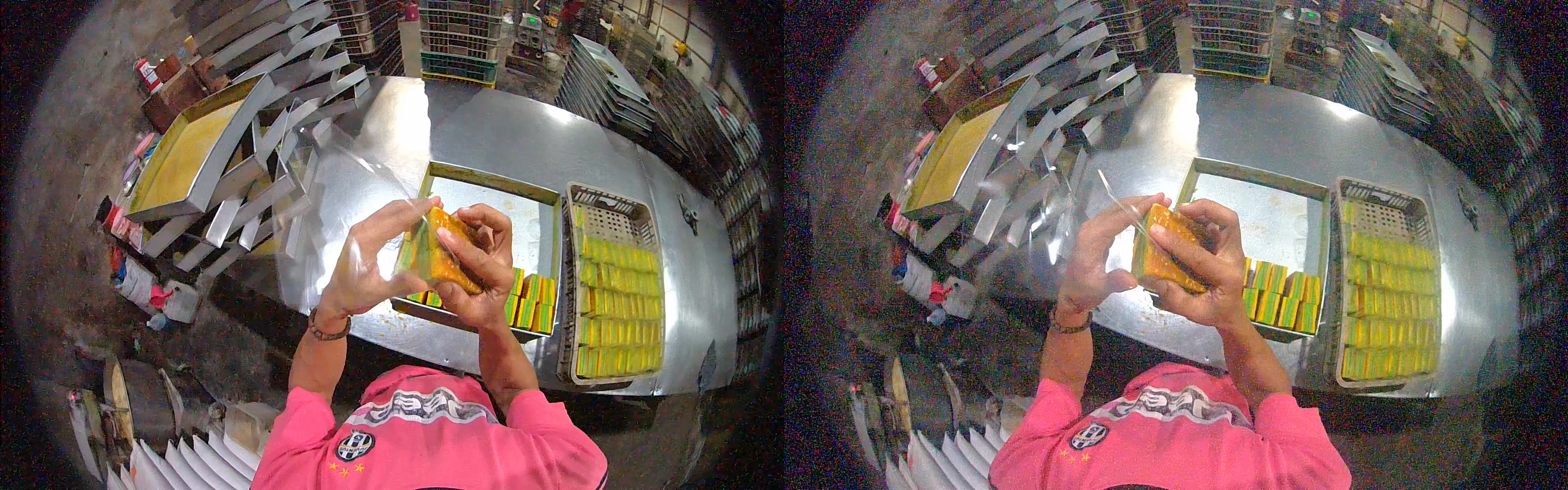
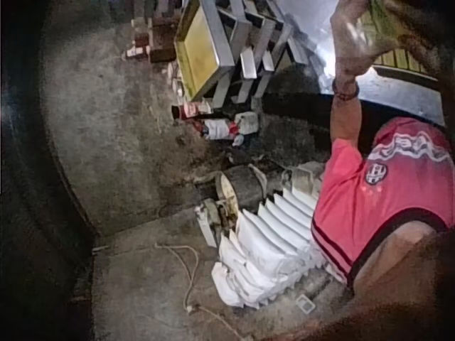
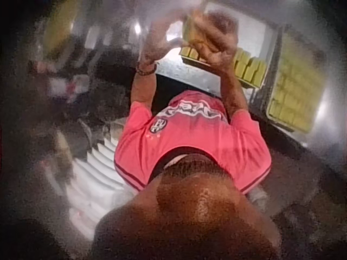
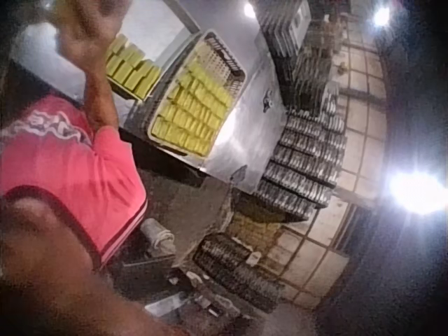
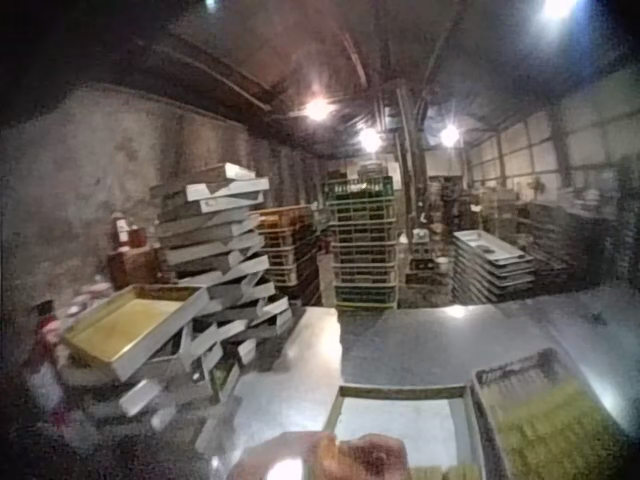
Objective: The person wraps rectangular yellow and green food bars in clear plastic film by hand. They pick each bar from a metal tray, enclose it in a plastic sheet, fold the edges, and place the wrapped item into a basket.
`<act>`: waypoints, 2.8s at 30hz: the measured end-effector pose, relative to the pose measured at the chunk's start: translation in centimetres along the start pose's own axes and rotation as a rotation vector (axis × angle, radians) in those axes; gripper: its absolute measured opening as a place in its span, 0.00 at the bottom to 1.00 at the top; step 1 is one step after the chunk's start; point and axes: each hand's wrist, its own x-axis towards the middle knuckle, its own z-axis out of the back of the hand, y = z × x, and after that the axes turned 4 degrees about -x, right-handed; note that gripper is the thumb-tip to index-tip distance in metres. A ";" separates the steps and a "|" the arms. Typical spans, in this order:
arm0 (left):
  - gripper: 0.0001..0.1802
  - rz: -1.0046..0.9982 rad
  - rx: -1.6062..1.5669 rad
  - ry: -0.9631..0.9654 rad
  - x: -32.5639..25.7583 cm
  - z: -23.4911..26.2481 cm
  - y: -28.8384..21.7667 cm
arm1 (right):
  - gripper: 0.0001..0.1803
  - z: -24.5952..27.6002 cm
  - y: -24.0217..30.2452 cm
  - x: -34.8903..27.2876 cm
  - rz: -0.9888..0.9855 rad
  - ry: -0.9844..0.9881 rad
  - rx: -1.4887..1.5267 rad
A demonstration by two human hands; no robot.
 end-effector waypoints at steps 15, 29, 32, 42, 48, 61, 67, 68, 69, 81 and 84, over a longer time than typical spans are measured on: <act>0.27 -0.254 0.718 -0.474 -3.6 -2.9 -1.8 | 0.30 -0.6 0.9 1.2 -0.057 -0.018 -0.396; 0.15 0.027 0.246 -0.747 -2.0 0.3 0.2 | 0.30 1.9 0.9 1.4 -0.193 0.357 -0.076; 0.14 0.125 0.098 -0.754 -2.6 0.6 0.9 | 0.32 2.0 1.8 0.9 -0.237 0.523 -0.053; 0.13 0.229 0.088 -0.782 -3.6 0.2 1.8 | 0.35 0.9 0.3 -0.4 -0.160 0.617 -0.142; 0.13 0.303 0.131 -0.798 -3.8 0.0 1.4 | 0.36 0.3 -0.5 -1.3 -0.129 0.657 -0.177; 0.13 0.318 0.244 -0.781 -5.1 -0.8 2.8 | 0.32 -0.7 -2.4 -2.7 -0.342 0.745 0.158; 0.12 0.411 0.325 -0.655 -6.8 -0.2 2.4 | 0.41 -2.4 -4.7 -2.0 -0.206 0.899 0.139; 0.12 0.454 0.335 -0.667 -7.2 0.0 2.1 | 0.43 -2.8 -4.9 -1.9 -0.204 0.941 0.133; 0.13 0.497 0.345 -0.680 -7.4 0.2 1.6 | 0.45 -2.8 -5.1 -1.8 -0.137 0.976 0.077; 0.20 0.739 0.863 -0.318 -11.0 1.4 3.5 | 0.31 -3.2 -3.9 -1.8 0.179 1.164 -0.294; 0.18 0.620 0.772 -0.289 -11.3 1.1 4.6 | 0.27 -3.0 -4.1 -2.1 0.184 1.167 -0.289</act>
